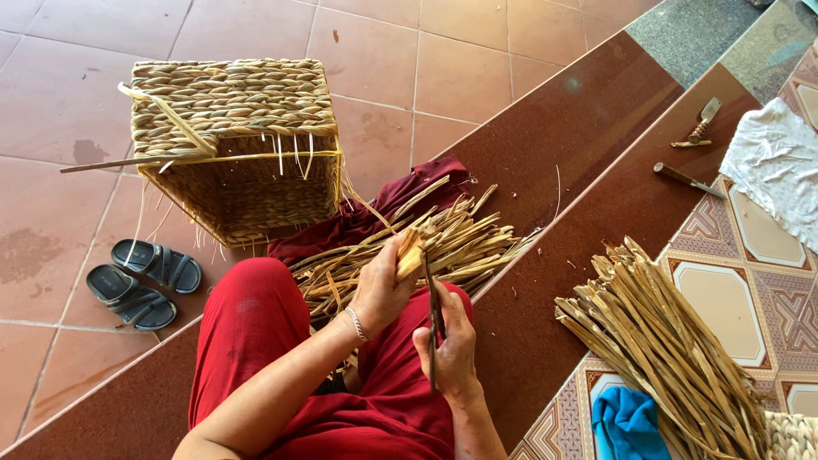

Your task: The person sits on the floor and uses scissors to trim and split dried wicker strips. They repeatedly pick up strips, cut them, and place them into a pile, occasionally adjusting the pile or the basket nearby.

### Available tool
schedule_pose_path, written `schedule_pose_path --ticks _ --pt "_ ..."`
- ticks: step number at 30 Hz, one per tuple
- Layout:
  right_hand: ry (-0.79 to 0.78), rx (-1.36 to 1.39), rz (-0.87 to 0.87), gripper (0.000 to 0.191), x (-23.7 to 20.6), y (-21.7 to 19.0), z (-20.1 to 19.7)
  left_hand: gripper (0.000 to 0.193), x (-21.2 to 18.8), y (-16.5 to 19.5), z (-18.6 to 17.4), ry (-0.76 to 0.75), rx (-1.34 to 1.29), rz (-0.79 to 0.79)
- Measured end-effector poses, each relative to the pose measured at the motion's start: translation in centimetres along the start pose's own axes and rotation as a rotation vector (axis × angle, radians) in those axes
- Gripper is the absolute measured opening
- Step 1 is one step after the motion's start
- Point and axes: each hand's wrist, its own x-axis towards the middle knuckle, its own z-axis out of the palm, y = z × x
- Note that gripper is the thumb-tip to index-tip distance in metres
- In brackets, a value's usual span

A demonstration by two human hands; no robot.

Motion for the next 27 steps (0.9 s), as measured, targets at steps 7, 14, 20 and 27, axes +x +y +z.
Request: schedule_pose_path --ticks 7,14,20,27 --pt "0.033 -0.034 0.122 0.064 -0.6 -0.7 -0.6 0.071 -0.7 0.7 0.2 -0.003 0.164 0.163" --pt "0.048 0.034 0.136 0.052 -1.9 0.3 -0.9 0.056 -0.7 0.6 -1.9 -0.431 -0.786 -0.2" --pt "-0.049 0.321 0.335 0.059 -2.6 1.1 -1.2 0.02 -0.7 0.5 -1.5 -0.411 -0.852 -0.32" --pt "-0.104 0.32 0.301 0.066 -3.0 1.2 -2.3 0.008 -0.9 -0.4 -0.9 -0.429 -0.909 -0.347"
